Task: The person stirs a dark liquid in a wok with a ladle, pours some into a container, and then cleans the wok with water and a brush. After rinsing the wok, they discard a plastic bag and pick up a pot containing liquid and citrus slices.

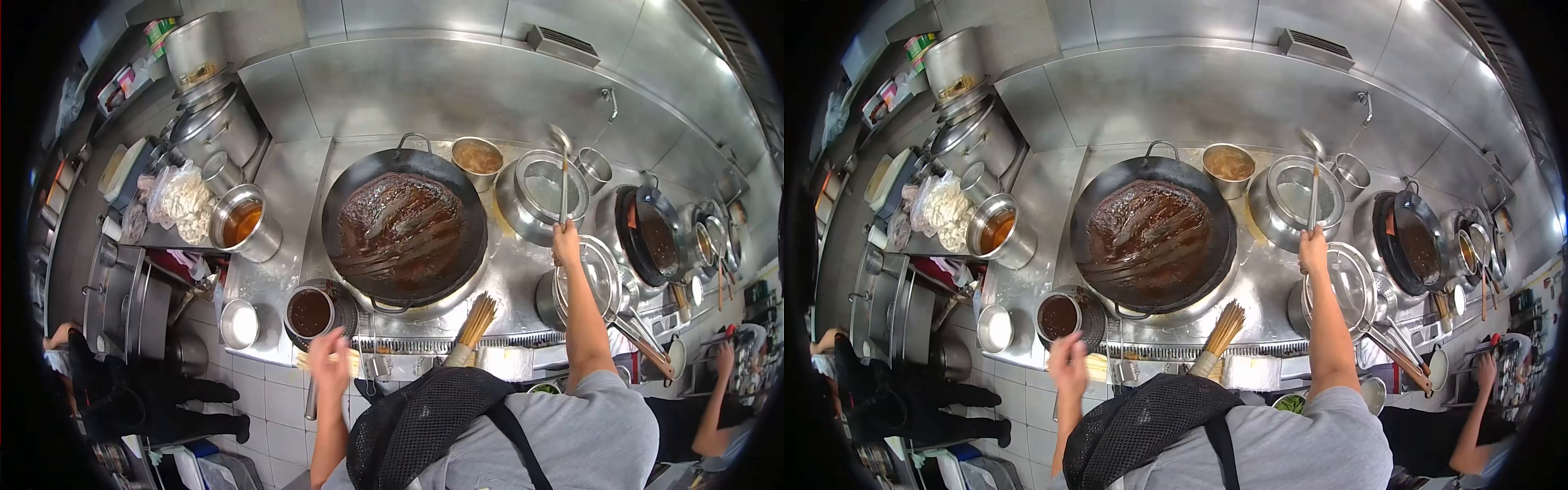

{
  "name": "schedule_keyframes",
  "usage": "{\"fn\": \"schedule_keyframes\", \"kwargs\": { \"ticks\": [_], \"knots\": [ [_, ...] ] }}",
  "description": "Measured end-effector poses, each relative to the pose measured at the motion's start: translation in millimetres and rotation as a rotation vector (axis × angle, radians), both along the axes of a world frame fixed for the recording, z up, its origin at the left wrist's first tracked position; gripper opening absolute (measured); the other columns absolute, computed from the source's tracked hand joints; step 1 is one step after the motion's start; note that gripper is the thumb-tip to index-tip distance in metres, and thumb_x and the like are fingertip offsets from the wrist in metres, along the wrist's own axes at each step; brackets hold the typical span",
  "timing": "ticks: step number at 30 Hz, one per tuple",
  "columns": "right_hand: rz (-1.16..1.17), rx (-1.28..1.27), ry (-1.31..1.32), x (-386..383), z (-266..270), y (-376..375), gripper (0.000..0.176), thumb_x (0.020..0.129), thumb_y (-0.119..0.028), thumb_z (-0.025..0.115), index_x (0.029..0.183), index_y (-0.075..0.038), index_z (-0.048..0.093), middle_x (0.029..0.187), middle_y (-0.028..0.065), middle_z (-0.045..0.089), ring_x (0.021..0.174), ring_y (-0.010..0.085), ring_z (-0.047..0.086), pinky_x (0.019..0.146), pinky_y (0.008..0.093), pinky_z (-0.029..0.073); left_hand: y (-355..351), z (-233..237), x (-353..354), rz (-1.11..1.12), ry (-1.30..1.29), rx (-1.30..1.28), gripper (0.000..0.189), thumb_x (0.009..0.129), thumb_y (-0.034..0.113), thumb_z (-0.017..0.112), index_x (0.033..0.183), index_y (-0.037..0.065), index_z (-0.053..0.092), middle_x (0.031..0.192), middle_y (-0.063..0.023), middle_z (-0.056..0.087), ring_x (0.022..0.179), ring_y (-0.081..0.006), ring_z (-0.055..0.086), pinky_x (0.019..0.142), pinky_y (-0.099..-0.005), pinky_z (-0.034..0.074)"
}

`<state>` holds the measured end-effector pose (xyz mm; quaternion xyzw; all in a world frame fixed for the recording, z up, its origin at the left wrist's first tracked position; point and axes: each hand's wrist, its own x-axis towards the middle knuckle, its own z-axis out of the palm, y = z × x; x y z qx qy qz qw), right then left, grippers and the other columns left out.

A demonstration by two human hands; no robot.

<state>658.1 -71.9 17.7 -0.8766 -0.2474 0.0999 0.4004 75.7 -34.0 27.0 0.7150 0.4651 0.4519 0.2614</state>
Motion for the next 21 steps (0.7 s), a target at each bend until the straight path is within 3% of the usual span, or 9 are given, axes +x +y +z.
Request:
{"fn": "schedule_keyframes", "kwargs": {
  "ticks": [2,3,4,6,7,10,14,19,21],
  "knots": [
    [-0.01,0.107,0.156,27,-27,-5,0.034,0.099,-0.019,0.058,0.122,0.005,0.052,0.064,0.009,0.056,0.045,0.0186,0.056,0.039,0.0344,0.047,16,-2,50,-0.24,0.097,0.163,0.018,0.09,0.006,0.068,0.108,0.004,0.071,0.097,-0.0134,0.067,0.087,-0.0289,0.064,0.083,-0.0379,0.051],
    [-0.01,0.184,0.437,25,-17,-5,0.026,0.099,-0.014,0.055,0.117,0.005,0.048,0.062,0.0058,0.052,0.045,0.0164,0.053,0.041,0.0311,0.048,21,-5,71,-0.273,0.149,0.216,0.019,0.088,0.008,0.068,0.107,0.004,0.071,0.098,-0.0134,0.066,0.089,-0.0309,0.063,0.087,-0.0403,0.049],
    [-0.007,0.186,0.429,37,-12,-6,0.026,0.099,-0.014,0.055,0.117,0.005,0.048,0.062,0.0058,0.052,0.045,0.0164,0.053,0.041,0.0311,0.048,25,-11,87,-0.302,0.2,0.271,0.021,0.087,0.009,0.069,0.107,0.005,0.071,0.099,-0.0134,0.066,0.091,-0.033,0.062,0.09,-0.0427,0.048],
    [-0.083,1.237,1.895,65,-5,-11,0.027,0.1,-0.012,0.052,0.118,0.004,0.042,0.065,0.0045,0.052,0.048,0.014,0.052,0.043,0.0273,0.046,33,-26,103,-0.339,0.243,0.229,0.021,0.088,0.012,0.068,0.108,0.005,0.071,0.099,-0.0128,0.066,0.094,-0.0331,0.062,0.091,-0.0439,0.047],
    [-0.037,1.401,1.986,50,14,-14,0.031,0.101,-0.009,0.049,0.124,0.006,0.035,0.066,0.0033,0.05,0.05,0.0119,0.051,0.046,0.0257,0.047,36,-34,109,-0.383,0.292,0.181,0.021,0.089,0.014,0.068,0.108,0.006,0.07,0.1,-0.0123,0.067,0.096,-0.0332,0.062,0.092,-0.0452,0.046],
    [0.035,1.385,1.999,25,25,-16,0.032,0.1,-0.009,0.05,0.123,0.009,0.036,0.068,0.0036,0.051,0.052,0.012,0.052,0.048,0.0254,0.048,40,-50,111,-0.418,0.478,0.087,0.019,0.092,0.016,0.065,0.107,0.007,0.069,0.099,-0.0115,0.068,0.096,-0.0327,0.063,0.088,-0.0451,0.046],
    [0.109,1.407,2.148,-30,73,-45,0.034,0.101,-0.009,0.049,0.125,0.014,0.039,0.071,0.0039,0.05,0.053,0.0124,0.052,0.049,0.0263,0.048,42,-55,106,-0.442,0.513,0.065,0.016,0.094,0.017,0.062,0.105,0.007,0.068,0.097,-0.0113,0.069,0.097,-0.0314,0.064,0.086,-0.0446,0.045],
    [0.322,1.341,2.192,-125,121,-85,0.043,0.104,-0.014,0.045,0.134,0.016,0.038,0.075,0.0047,0.049,0.054,0.0124,0.051,0.049,0.0268,0.047,47,-57,96,-0.5,0.43,0.106,0.015,0.096,0.017,0.059,0.104,0.007,0.068,0.097,-0.0111,0.069,0.099,-0.0302,0.064,0.088,-0.0443,0.044],
    [0.4,1.311,2.193,-159,127,-103,0.047,0.106,-0.017,0.043,0.138,0.017,0.037,0.077,0.0049,0.048,0.055,0.012,0.051,0.049,0.0272,0.046,43,-51,88,-0.494,0.277,0.116,0.018,0.092,0.013,0.064,0.109,0.006,0.067,0.107,-0.0135,0.065,0.103,-0.0342,0.061,0.094,-0.045,0.045]
  ]
}}
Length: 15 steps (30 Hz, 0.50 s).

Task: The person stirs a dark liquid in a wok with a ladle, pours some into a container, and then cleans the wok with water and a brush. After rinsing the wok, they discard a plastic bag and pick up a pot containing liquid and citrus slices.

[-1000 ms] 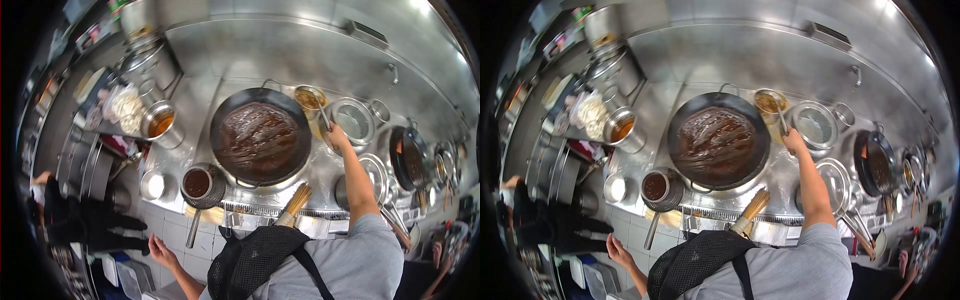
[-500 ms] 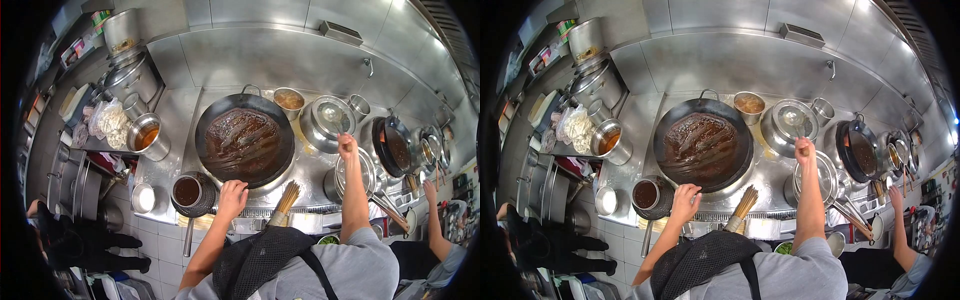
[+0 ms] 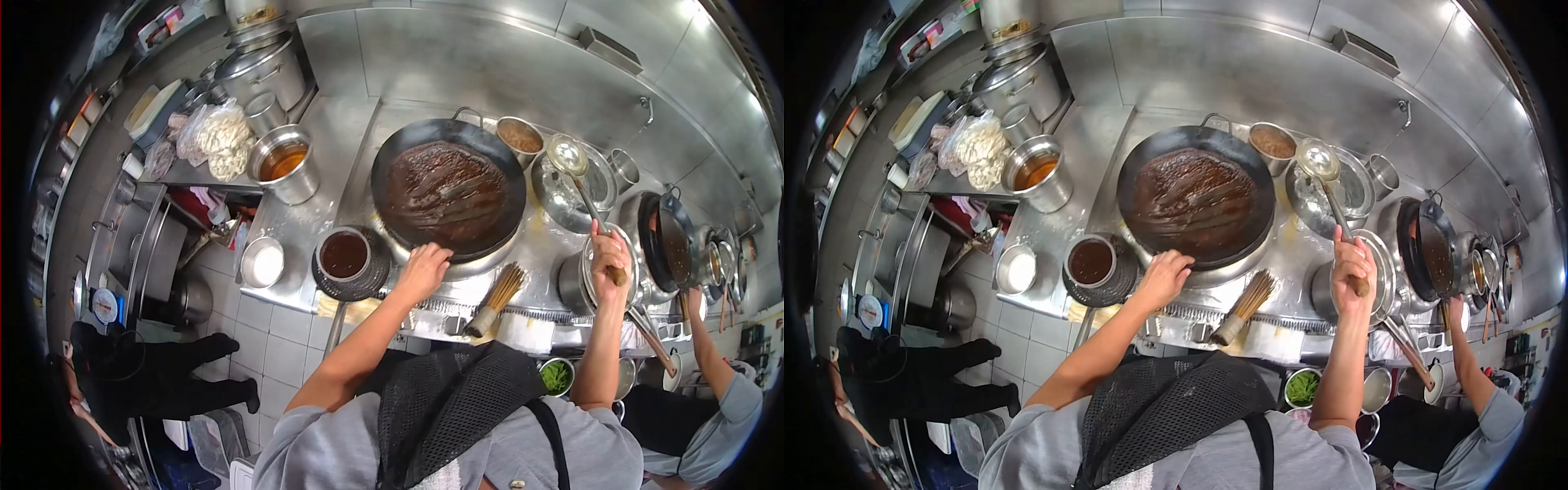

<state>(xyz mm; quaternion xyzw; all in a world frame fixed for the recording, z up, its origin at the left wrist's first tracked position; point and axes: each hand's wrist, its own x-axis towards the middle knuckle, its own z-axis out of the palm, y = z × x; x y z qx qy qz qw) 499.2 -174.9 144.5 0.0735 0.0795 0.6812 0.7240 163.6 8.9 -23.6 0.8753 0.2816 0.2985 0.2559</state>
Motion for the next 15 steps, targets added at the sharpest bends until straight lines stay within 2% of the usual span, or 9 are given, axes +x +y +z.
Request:
{"fn": "schedule_keyframes", "kwargs": {
  "ticks": [1,2,5,7,8,10,12,15],
  "knots": [
    [0.024,0.015,0.021,-17,1,-9,0.049,0.106,-0.017,0.041,0.14,0.016,0.035,0.079,0.0059,0.048,0.056,0.0126,0.052,0.049,0.0278,0.046,-6,9,-9,0.004,-0.148,0.01,0.021,0.091,0.012,0.066,0.111,0.005,0.067,0.111,-0.0145,0.063,0.104,-0.0359,0.06,0.096,-0.0451,0.046],
    [0.041,0.011,0.022,-32,1,-18,0.049,0.106,-0.018,0.041,0.141,0.016,0.034,0.08,0.0063,0.048,0.056,0.0129,0.052,0.049,0.0281,0.046,-12,17,-24,0.024,-0.191,-0.013,0.026,0.09,0.009,0.068,0.115,0.005,0.067,0.118,-0.0154,0.061,0.109,-0.0363,0.06,0.1,-0.0432,0.046],
    [0.047,-0.02,-0.052,-79,-15,-44,0.05,0.107,-0.02,0.039,0.145,0.013,0.033,0.083,0.0056,0.047,0.059,0.0131,0.053,0.049,0.0292,0.046,-24,34,-95,0.045,-0.266,-0.06,0.025,0.091,0.01,0.069,0.115,0.005,0.068,0.119,-0.0145,0.063,0.113,-0.0332,0.061,0.099,-0.0409,0.048],
    [0.051,-0.079,-0.097,-110,-27,-60,0.049,0.107,-0.02,0.039,0.146,0.01,0.036,0.082,0.004,0.047,0.058,0.012,0.051,0.05,0.0285,0.046,-25,32,-156,0.168,-0.287,-0.114,0.02,0.092,0.011,0.069,0.109,0.003,0.071,0.111,-0.015,0.067,0.105,-0.0322,0.064,0.093,-0.0388,0.051],
    [0.054,-0.13,-0.144,-128,-27,-66,0.047,0.107,-0.02,0.039,0.145,0.008,0.039,0.081,0.0015,0.047,0.056,0.0088,0.049,0.047,0.0256,0.043,-22,21,-188,0.23,-0.317,-0.16,0.018,0.092,0.01,0.069,0.109,0.002,0.071,0.104,-0.0145,0.069,0.099,-0.0299,0.067,0.088,-0.0367,0.053],
    [0.023,-0.266,-0.263,-159,-34,-77,0.045,0.107,-0.021,0.04,0.144,0.004,0.043,0.077,-0.0011,0.046,0.053,0.005,0.045,0.042,0.0229,0.038,-19,15,-251,0.376,-0.335,-0.272,0.016,0.095,0.01,0.068,0.108,0.001,0.071,0.095,-0.0096,0.071,0.084,-0.0172,0.065,0.078,-0.0302,0.052],
    [0.022,-0.355,-0.345,-190,-40,-82,0.043,0.107,-0.022,0.041,0.144,0.0,0.045,0.076,-0.0016,0.045,0.051,0.0044,0.044,0.041,0.0221,0.037,-16,-6,-308,0.527,-0.343,-0.349,0.018,0.097,0.014,0.068,0.108,0.001,0.07,0.089,-0.0055,0.07,0.08,-0.0124,0.062,0.075,-0.0278,0.051],
    [0.039,-0.432,-0.386,-224,-54,-81,0.043,0.107,-0.022,0.042,0.145,-0.003,0.046,0.075,-0.0016,0.045,0.051,0.0057,0.043,0.041,0.0243,0.037,-7,-39,-371,0.622,-0.34,-0.474,0.021,0.098,0.019,0.067,0.108,0.0,0.069,0.086,-0.0029,0.068,0.077,-0.0091,0.059,0.072,-0.0256,0.049]
  ]
}}
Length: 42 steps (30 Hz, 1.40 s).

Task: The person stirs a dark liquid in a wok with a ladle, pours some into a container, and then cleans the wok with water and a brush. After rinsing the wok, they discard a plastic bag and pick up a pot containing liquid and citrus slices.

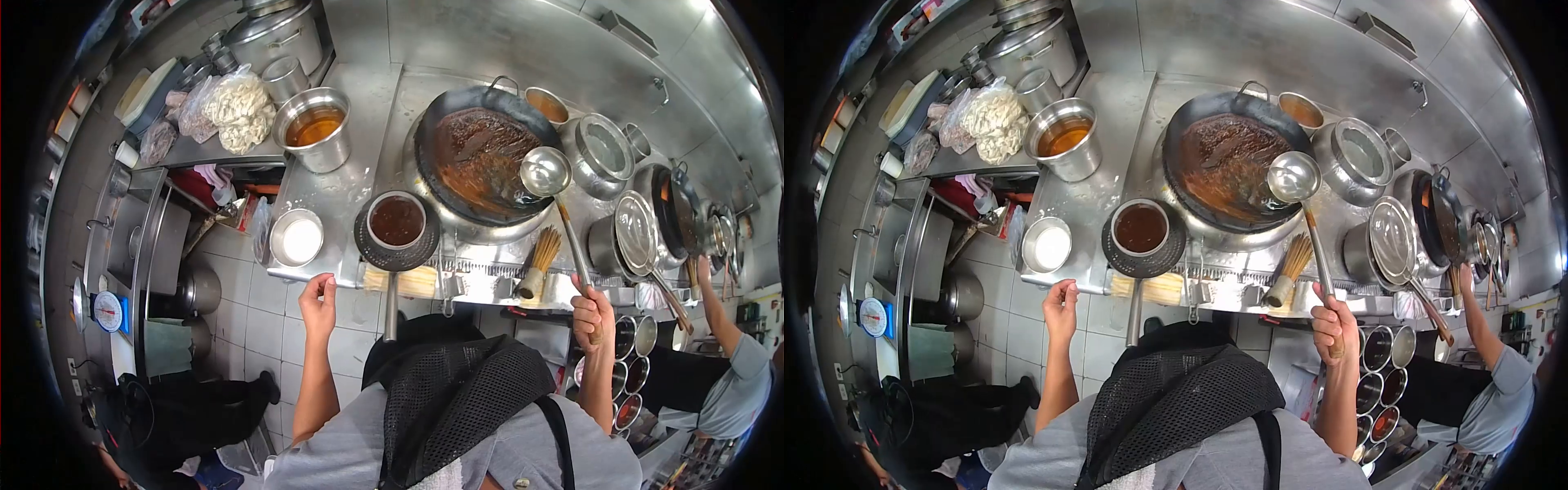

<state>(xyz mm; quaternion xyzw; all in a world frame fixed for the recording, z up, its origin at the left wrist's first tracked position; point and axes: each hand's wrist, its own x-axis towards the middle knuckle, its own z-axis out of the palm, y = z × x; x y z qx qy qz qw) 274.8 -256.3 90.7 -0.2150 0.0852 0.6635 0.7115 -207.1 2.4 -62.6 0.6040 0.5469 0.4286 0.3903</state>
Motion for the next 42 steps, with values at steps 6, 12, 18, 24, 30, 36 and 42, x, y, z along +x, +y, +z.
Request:
{"fn": "schedule_keyframes", "kwargs": {
  "ticks": [6,12,18,24,30,36,42],
  "knots": [
    [0.114,-0.14,-0.304,-11,-67,38,0.042,0.108,-0.032,0.044,0.143,-0.01,0.049,0.069,-0.0016,0.047,0.049,0.0064,0.042,0.039,0.0197,0.032,11,13,-14,-0.109,-0.02,-0.021,0.025,0.099,0.021,0.067,0.11,-0.001,0.068,0.085,-0.0023,0.067,0.077,-0.0083,0.059,0.071,-0.0247,0.049],
    [-0.003,-0.162,-0.649,-23,-150,69,0.054,0.106,-0.052,0.043,0.138,-0.01,0.051,0.073,0.0019,0.057,0.053,0.0131,0.052,0.049,0.0245,0.044,0,36,-5,-0.154,0.0,-0.037,0.029,0.099,0.023,0.068,0.113,-0.003,0.068,0.087,-0.0029,0.068,0.078,-0.0086,0.06,0.073,-0.0242,0.05],
    [0.538,-0.296,-0.832,-83,-197,90,0.049,0.106,-0.046,0.046,0.127,-0.004,0.059,0.08,0.0047,0.065,0.065,0.013,0.063,0.059,0.0264,0.053,17,-8,12,-0.213,-0.186,-0.271,0.03,0.098,0.024,0.068,0.112,-0.003,0.069,0.087,-0.0048,0.07,0.074,-0.0088,0.063,0.069,-0.0246,0.053],
    [0.558,-0.128,-1.167,-144,-170,150,0.039,0.105,-0.029,0.053,0.132,0.0,0.057,0.084,0.0069,0.067,0.065,0.0118,0.063,0.059,0.0272,0.054,115,-32,69,-0.368,-0.16,-0.51,0.039,0.098,0.03,0.068,0.116,-0.005,0.065,0.091,-0.0074,0.071,0.077,-0.0121,0.068,0.067,-0.0252,0.057],
    [0.28,-0.264,-1.241,-162,-193,247,0.053,0.099,-0.033,0.064,0.135,0.004,0.052,0.089,0.0076,0.066,0.074,0.0121,0.065,0.061,0.0289,0.057,177,-45,86,-0.639,-0.161,-0.589,0.042,0.092,0.011,0.073,0.124,-0.007,0.054,0.095,-0.0114,0.07,0.081,-0.0178,0.071,0.071,-0.0284,0.06],
    [0.044,-0.404,-1.1,-180,-212,278,0.046,0.094,-0.028,0.072,0.125,0.002,0.057,0.092,0.005,0.065,0.076,0.0121,0.065,0.064,0.0302,0.058,190,-57,87,-0.666,-0.193,-0.704,0.03,0.089,0.006,0.072,0.113,-0.002,0.055,0.095,-0.0124,0.07,0.08,-0.0192,0.071,0.071,-0.0314,0.061],
    [-0.068,-0.431,-0.924,-198,-219,262,0.033,0.092,-0.024,0.074,0.115,-0.004,0.062,0.093,0.0006,0.066,0.079,0.0095,0.064,0.071,0.0282,0.057,193,-62,99,-0.745,-0.176,-0.639,0.022,0.087,0.003,0.069,0.105,-0.001,0.057,0.089,-0.009,0.068,0.076,-0.016,0.068,0.07,-0.03,0.061]
  ]
}}
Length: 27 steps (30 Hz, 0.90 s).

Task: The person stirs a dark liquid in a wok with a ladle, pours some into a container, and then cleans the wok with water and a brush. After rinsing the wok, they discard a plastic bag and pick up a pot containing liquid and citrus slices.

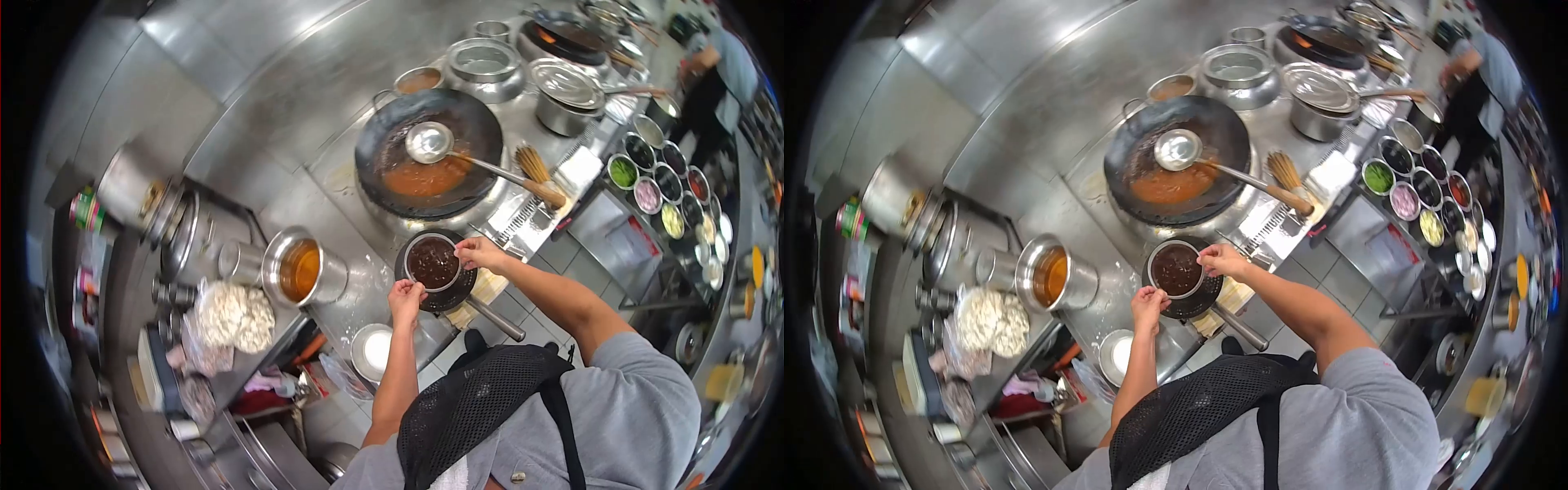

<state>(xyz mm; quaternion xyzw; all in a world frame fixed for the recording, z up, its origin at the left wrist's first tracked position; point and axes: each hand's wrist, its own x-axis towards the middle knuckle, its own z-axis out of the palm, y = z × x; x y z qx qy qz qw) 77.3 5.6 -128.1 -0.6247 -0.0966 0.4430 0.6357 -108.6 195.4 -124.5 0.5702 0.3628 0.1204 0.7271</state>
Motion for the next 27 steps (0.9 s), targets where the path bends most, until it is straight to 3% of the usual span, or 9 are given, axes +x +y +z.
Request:
{"fn": "schedule_keyframes", "kwargs": {
  "ticks": [4,12,15,19,23,27],
  "knots": [
    [-0.136,0.136,0.029,-25,11,-30,0.04,0.089,-0.026,0.078,0.118,-0.002,0.062,0.093,0.0025,0.067,0.083,0.0114,0.065,0.073,0.028,0.056,-8,33,2,-0.066,-0.032,0.087,0.025,0.084,0.0,0.069,0.106,-0.002,0.057,0.09,-0.0093,0.067,0.075,-0.0159,0.067,0.069,-0.0294,0.06],
    [-0.355,0.189,-0.061,-86,131,-166,0.039,0.091,-0.027,0.077,0.117,-0.002,0.061,0.105,0.007,0.071,0.095,0.0142,0.067,0.077,0.0322,0.057,-88,140,13,-0.437,-0.208,0.205,0.027,0.08,-0.004,0.069,0.105,0.0,0.058,0.09,-0.0068,0.064,0.078,-0.0139,0.064,0.067,-0.029,0.057],
    [-0.511,0.207,-0.114,-115,142,-237,0.039,0.09,-0.027,0.078,0.114,-0.001,0.062,0.097,0.0061,0.07,0.086,0.0126,0.066,0.072,0.0296,0.056,-157,160,19,-0.565,-0.219,0.143,0.02,0.084,-0.004,0.063,0.102,0.001,0.058,0.088,-0.0049,0.062,0.075,-0.0129,0.064,0.066,-0.0295,0.059],
    [-0.68,0.222,-0.169,-154,140,-348,0.039,0.09,-0.028,0.079,0.111,0.001,0.062,0.09,0.004,0.069,0.075,0.009,0.063,0.066,0.0246,0.052,-255,142,29,-0.73,-0.185,0.052,0.014,0.086,-0.004,0.057,0.099,0.002,0.056,0.084,-0.005,0.062,0.069,-0.0127,0.063,0.064,-0.0286,0.06],
    [-0.854,0.148,-0.197,-192,137,-470,0.04,0.089,-0.029,0.08,0.109,0.001,0.064,0.09,0.0043,0.069,0.074,0.0093,0.063,0.065,0.0237,0.053,-382,133,35,-0.876,-0.151,-0.059,0.012,0.088,-0.002,0.055,0.1,-0.003,0.055,0.077,-0.0072,0.062,0.063,-0.0141,0.064,0.058,-0.0271,0.059],
    [-1.021,0.089,-0.204,-236,139,-591,0.04,0.089,-0.031,0.079,0.109,0.002,0.065,0.089,0.0052,0.069,0.076,0.0103,0.065,0.066,0.0242,0.054,-516,139,39,-1.09,-0.122,-0.049,0.013,0.09,0.001,0.054,0.1,-0.005,0.06,0.08,-0.0087,0.066,0.066,-0.0167,0.067,0.063,-0.0302,0.061]
  ]
}}
